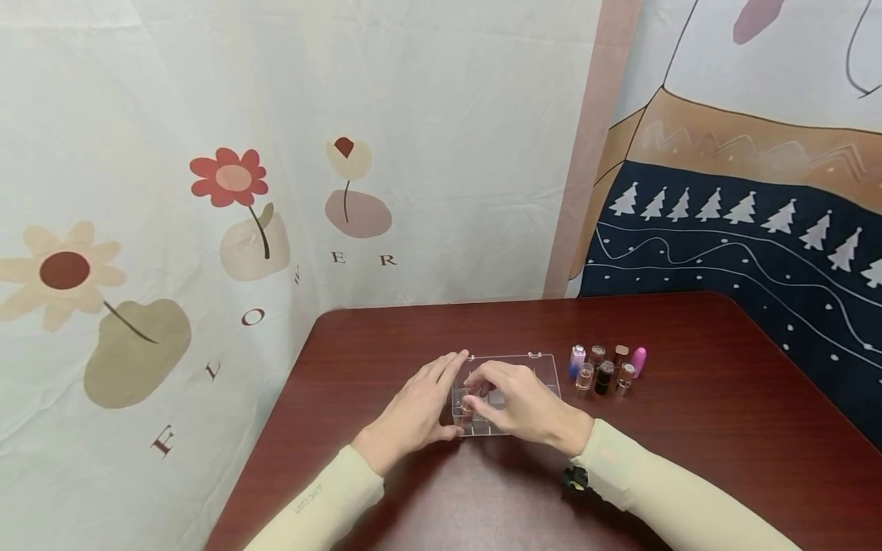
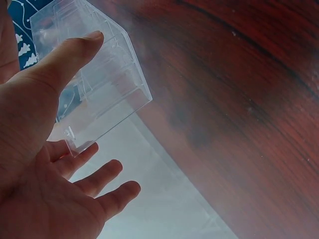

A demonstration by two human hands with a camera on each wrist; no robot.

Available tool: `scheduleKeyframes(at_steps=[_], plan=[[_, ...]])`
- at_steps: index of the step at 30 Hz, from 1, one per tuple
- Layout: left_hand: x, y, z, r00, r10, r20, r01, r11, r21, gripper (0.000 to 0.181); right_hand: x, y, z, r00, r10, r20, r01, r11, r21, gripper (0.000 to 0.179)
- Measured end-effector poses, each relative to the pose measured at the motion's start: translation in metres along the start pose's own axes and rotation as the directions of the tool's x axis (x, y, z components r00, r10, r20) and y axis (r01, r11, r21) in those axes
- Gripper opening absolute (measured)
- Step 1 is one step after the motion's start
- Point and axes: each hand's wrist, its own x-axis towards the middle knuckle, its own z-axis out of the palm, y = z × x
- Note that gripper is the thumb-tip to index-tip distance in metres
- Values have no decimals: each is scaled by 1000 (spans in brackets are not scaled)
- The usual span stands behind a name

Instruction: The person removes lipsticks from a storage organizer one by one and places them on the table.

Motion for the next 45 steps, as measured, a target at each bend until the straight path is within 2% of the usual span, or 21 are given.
scheduleKeyframes(at_steps=[7, 22, 29, 35, 40, 41, 45], plan=[[1, 0, -2, 1000, 12, -9, -12, 1000, -10, 132, 2, 2, -5, 1000, -22, -18, 22, 1000, -21, 24], [2, 0, -1, 1000, 2, -7, -2, 1000, -13, 132, 0, 2, -21, 1000, 0, -25, -1, 999, -48, 25], [1, 2, -2, 1000, -10, 6, 10, 999, -44, 132, -4, 5, -30, 998, -23, -62, 19, 998, -54, 26], [0, 2, -1, 1000, -11, 0, 11, 999, -48, 132, -11, 9, -41, 998, 1, -67, -5, 999, -54, 28], [-2, -1, 3, 999, 17, -34, -19, 998, -64, 136, -17, 12, -49, 997, 19, -74, -24, 997, -71, 30], [1, -11, 20, 998, 32, -50, -35, 998, -54, 135, -18, 13, -50, 997, 21, -75, -26, 997, -69, 29], [1, -11, 19, 997, 41, -59, -45, 997, -56, 136, -21, 16, -57, 997, 26, -76, -32, 997, -73, 29]])
